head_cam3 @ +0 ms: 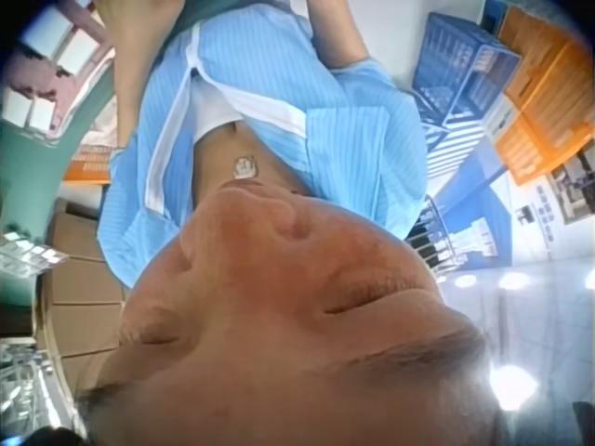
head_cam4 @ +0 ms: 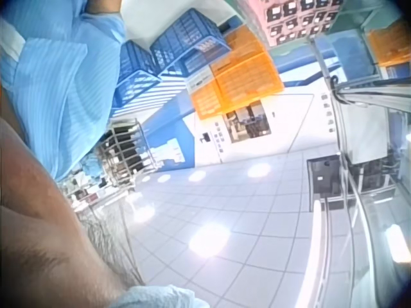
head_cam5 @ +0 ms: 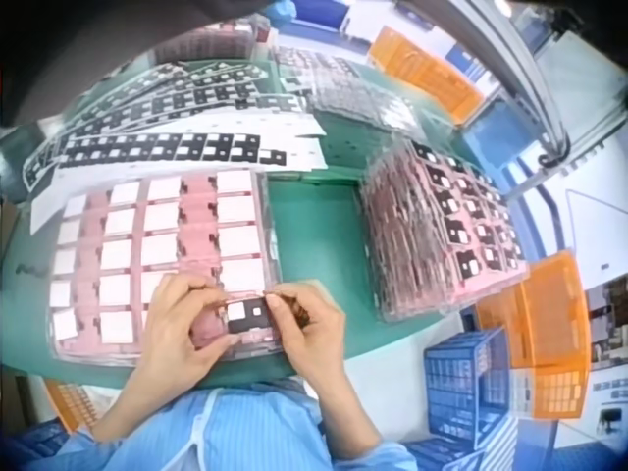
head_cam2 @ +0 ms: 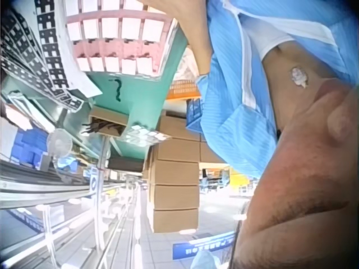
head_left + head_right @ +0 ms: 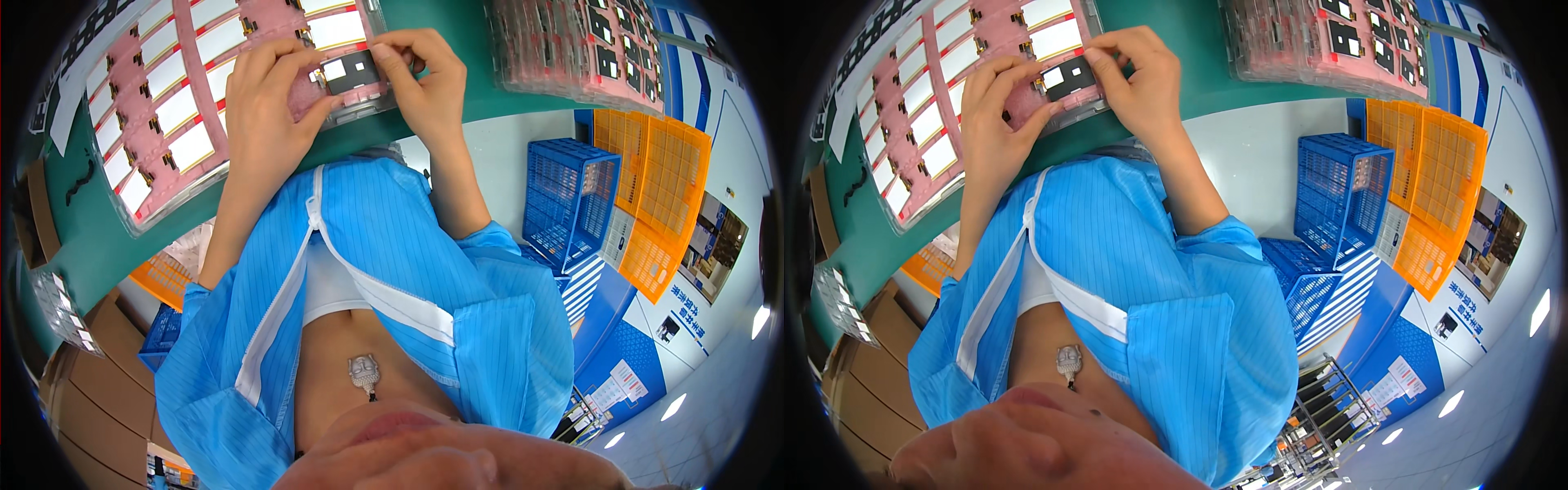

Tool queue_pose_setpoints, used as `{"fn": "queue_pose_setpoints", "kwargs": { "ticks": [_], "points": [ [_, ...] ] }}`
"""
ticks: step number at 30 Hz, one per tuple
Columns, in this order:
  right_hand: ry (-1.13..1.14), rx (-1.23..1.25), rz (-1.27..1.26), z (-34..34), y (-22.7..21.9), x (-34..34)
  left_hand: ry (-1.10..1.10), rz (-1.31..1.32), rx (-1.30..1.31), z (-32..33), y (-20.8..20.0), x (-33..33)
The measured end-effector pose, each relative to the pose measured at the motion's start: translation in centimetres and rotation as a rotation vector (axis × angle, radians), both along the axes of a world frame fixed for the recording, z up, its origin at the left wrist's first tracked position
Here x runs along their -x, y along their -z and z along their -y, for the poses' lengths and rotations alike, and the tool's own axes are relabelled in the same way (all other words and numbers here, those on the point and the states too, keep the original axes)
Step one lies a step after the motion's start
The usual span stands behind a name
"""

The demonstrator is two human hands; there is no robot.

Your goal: Assembling electronic components by placing small black pieces onto a tray of LCD screens.

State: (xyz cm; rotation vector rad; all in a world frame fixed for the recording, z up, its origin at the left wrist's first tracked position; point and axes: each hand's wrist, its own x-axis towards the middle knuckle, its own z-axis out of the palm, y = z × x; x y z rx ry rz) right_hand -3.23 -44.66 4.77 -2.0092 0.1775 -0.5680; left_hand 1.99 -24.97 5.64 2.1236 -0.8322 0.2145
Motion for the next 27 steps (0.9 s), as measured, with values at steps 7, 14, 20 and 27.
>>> {"fn": "queue_pose_setpoints", "kwargs": {
  "ticks": [7,14,20,27],
  "points": [
    [-0.196,0.306,0.038,0.8,-0.8,0.0,0.020,0.029,-0.010,0.0,0.0,-0.2],
    [-0.196,0.203,0.033,0.7,-1.1,0.0,0.046,0.057,-0.013,-0.2,0.2,-0.2],
    [-0.187,0.285,0.035,0.8,-1.4,0.3,0.043,0.076,-0.011,-0.2,0.3,-0.2],
    [-0.119,0.393,0.016,0.1,-1.6,0.7,0.039,0.082,-0.004,-0.1,0.4,-0.1]
  ]
}}
